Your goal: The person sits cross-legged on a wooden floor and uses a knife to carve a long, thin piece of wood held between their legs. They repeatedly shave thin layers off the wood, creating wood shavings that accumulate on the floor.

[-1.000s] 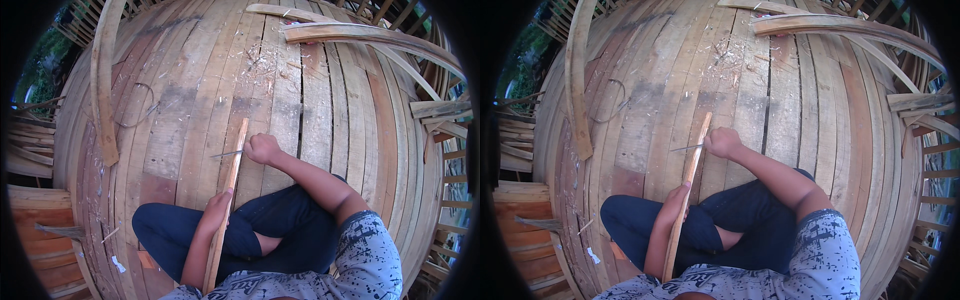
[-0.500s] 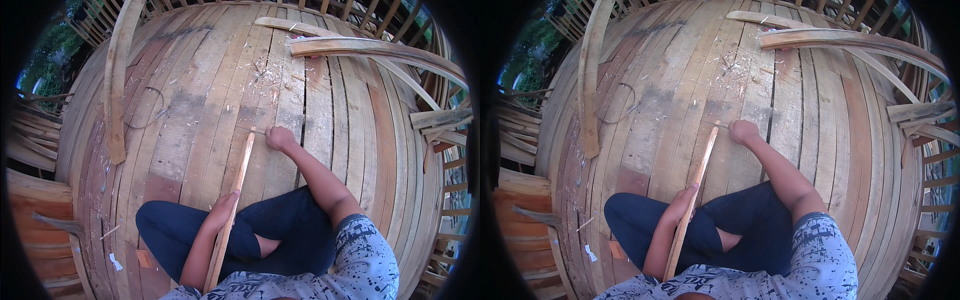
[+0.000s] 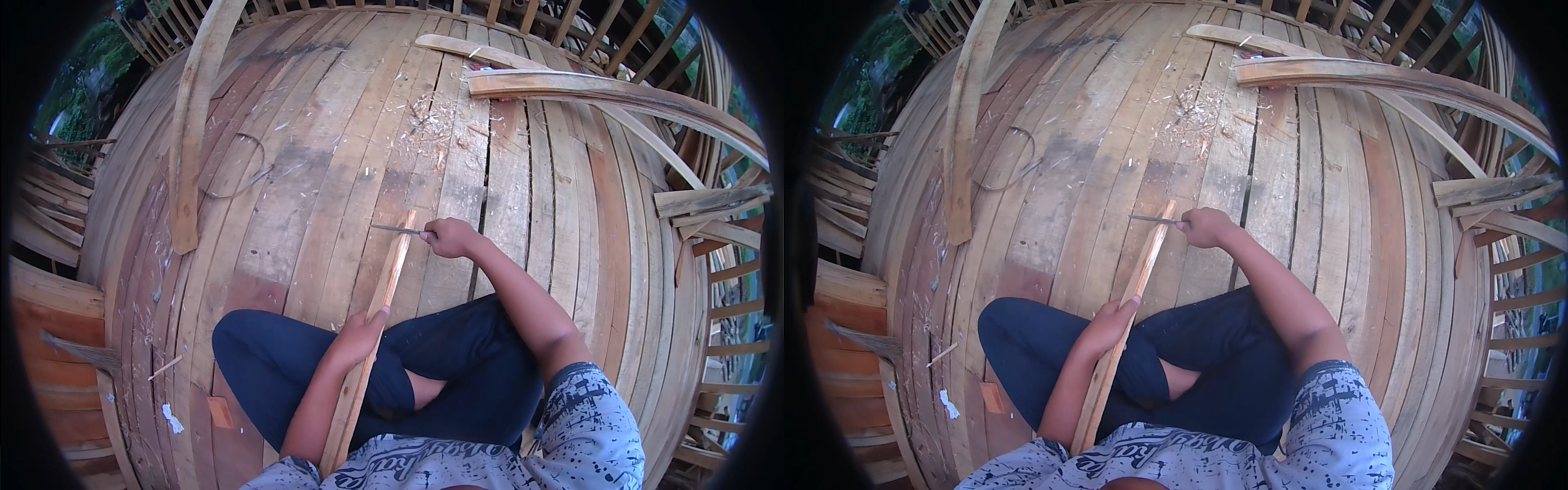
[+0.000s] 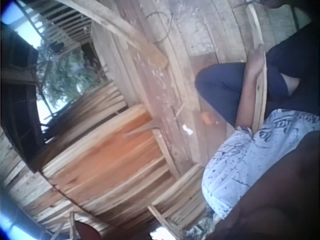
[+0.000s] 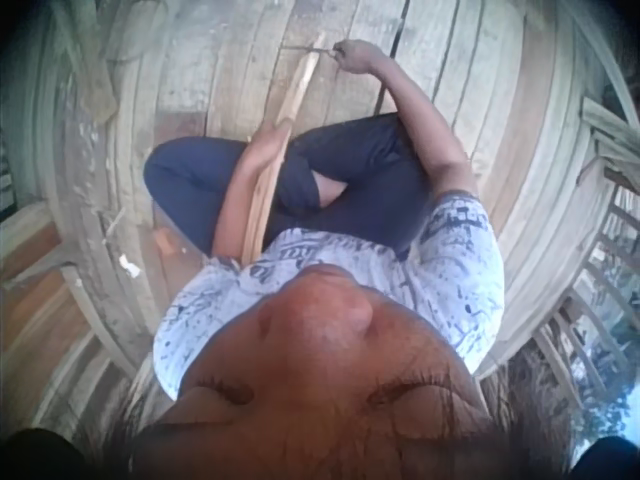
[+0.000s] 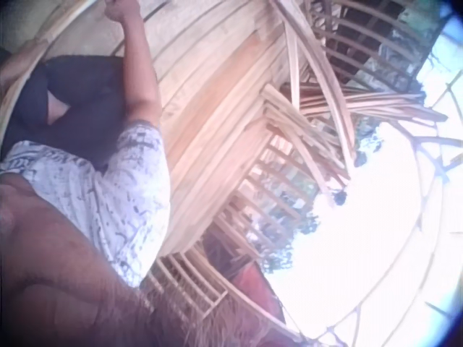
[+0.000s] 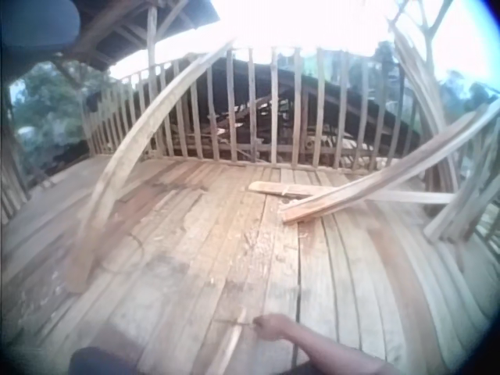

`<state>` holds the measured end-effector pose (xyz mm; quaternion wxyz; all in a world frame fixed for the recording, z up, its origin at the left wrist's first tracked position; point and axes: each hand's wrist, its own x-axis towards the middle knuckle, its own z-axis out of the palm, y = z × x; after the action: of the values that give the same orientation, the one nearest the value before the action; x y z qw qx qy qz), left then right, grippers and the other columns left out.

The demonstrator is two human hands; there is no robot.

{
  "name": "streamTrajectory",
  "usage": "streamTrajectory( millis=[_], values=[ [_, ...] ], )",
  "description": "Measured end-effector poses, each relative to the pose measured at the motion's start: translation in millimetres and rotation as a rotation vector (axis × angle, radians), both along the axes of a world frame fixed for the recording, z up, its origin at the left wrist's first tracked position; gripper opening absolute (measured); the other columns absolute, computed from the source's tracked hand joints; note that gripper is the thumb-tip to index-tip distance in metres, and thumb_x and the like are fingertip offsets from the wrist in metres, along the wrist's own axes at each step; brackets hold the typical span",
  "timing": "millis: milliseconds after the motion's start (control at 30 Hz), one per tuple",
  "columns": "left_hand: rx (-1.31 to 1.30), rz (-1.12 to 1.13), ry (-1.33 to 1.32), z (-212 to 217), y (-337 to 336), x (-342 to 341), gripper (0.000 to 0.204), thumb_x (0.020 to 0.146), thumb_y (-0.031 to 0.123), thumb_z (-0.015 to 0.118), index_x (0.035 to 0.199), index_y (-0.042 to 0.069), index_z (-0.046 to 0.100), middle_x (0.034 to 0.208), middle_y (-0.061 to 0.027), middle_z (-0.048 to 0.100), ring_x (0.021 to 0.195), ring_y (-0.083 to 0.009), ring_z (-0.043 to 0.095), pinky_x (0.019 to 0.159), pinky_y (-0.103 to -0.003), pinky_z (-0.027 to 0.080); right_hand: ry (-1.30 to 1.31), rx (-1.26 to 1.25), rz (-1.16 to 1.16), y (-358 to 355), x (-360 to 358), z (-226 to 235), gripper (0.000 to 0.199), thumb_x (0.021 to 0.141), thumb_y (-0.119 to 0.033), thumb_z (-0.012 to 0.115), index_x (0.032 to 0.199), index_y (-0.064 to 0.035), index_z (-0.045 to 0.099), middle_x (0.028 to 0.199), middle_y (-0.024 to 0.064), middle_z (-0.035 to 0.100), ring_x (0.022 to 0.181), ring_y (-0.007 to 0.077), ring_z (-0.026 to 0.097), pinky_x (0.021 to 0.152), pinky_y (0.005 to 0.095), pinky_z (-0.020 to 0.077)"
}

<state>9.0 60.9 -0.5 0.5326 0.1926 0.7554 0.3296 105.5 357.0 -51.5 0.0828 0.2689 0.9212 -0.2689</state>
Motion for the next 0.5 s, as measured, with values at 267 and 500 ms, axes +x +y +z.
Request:
streamTrajectory(
  millis=[267,500],
  values=[
    [-0.067,-0.154,0.22,1,-10,13,0.071,0.095,0.053,0.056,0.116,-0.014,0.062,0.107,-0.0345,0.067,0.108,-0.0416,0.067,0.094,-0.043,0.05,-0.103,0.152,0.082,-38,23,-2,0.048,0.1,-0.04,0.046,0.09,-0.0016,0.072,0.091,0.0246,0.071,0.091,0.0422,0.068,0.085,0.0511,0.0526],
    [-0.098,-0.179,0.295,3,-9,15,0.075,0.094,0.054,0.056,0.115,-0.017,0.061,0.105,-0.0356,0.067,0.108,-0.0427,0.067,0.093,-0.043,0.05,-0.118,0.201,0.031,-23,3,-7,0.046,0.099,-0.042,0.047,0.093,-0.0043,0.074,0.093,0.023,0.072,0.092,0.0418,0.069,0.085,0.0514,0.0532]
  ],
)
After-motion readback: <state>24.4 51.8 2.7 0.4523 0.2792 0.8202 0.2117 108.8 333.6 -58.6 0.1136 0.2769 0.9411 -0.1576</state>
